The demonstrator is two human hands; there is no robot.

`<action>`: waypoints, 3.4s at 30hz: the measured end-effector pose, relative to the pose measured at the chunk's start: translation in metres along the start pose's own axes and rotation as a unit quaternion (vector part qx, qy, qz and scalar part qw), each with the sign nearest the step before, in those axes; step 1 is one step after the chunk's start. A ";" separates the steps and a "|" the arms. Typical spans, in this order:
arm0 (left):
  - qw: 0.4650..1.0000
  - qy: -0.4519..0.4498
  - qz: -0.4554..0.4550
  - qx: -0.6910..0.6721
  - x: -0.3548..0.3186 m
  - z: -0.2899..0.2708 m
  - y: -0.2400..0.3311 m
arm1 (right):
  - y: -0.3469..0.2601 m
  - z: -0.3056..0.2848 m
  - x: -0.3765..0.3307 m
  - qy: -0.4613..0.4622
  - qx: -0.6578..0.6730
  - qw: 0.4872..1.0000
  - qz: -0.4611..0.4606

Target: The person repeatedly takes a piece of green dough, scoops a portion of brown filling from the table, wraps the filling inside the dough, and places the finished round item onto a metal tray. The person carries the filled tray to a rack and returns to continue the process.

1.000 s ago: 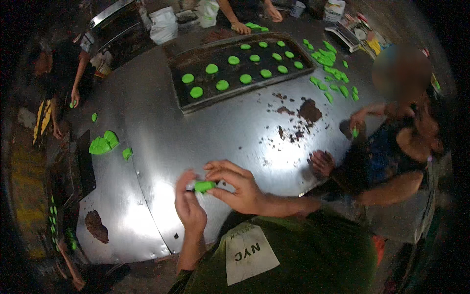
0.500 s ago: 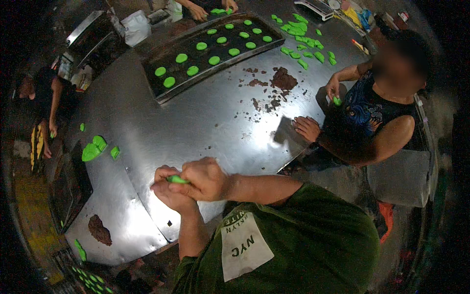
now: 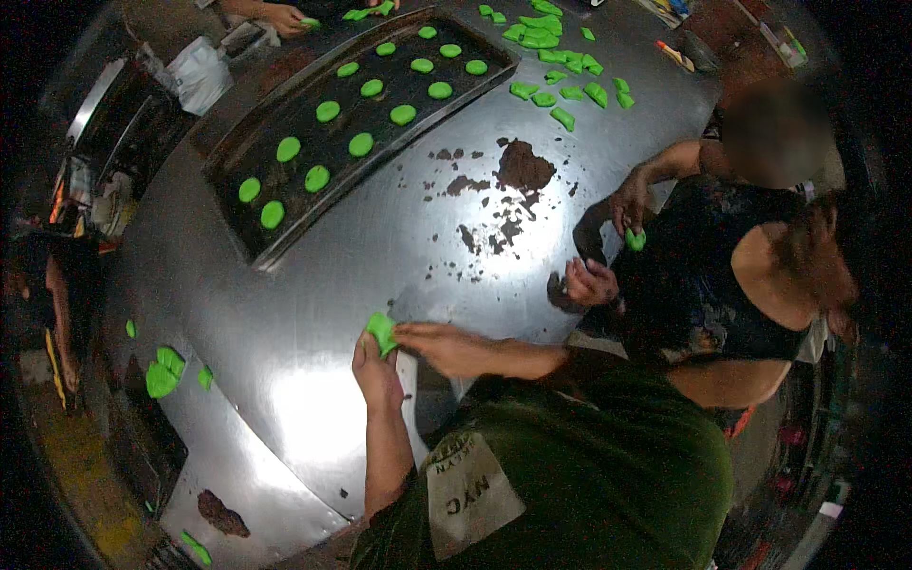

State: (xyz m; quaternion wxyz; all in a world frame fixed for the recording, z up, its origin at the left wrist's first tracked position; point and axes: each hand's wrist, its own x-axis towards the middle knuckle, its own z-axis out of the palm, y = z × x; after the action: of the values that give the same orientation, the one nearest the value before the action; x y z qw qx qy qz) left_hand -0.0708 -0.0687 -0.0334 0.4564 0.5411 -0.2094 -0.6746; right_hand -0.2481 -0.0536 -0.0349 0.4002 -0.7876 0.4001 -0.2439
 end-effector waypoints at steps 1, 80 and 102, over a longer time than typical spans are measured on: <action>1.000 0.019 0.006 0.003 0.006 -0.009 -0.004 | 0.031 -0.025 -0.008 0.070 -0.130 0.988 0.047; 0.977 -0.091 0.191 0.005 -0.160 -0.042 0.098 | -0.176 0.000 0.014 0.152 0.393 0.906 0.048; 0.969 -0.126 0.200 -0.066 -0.213 -0.029 0.081 | -0.237 -0.033 -0.049 0.174 -0.024 0.965 -0.195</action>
State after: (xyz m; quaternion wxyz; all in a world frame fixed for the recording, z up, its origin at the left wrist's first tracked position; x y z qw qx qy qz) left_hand -0.0131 0.0765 0.1352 0.5865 0.3673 -0.3245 -0.6448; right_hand -0.1956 0.0576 0.1763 0.2504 -0.8050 0.3079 -0.4411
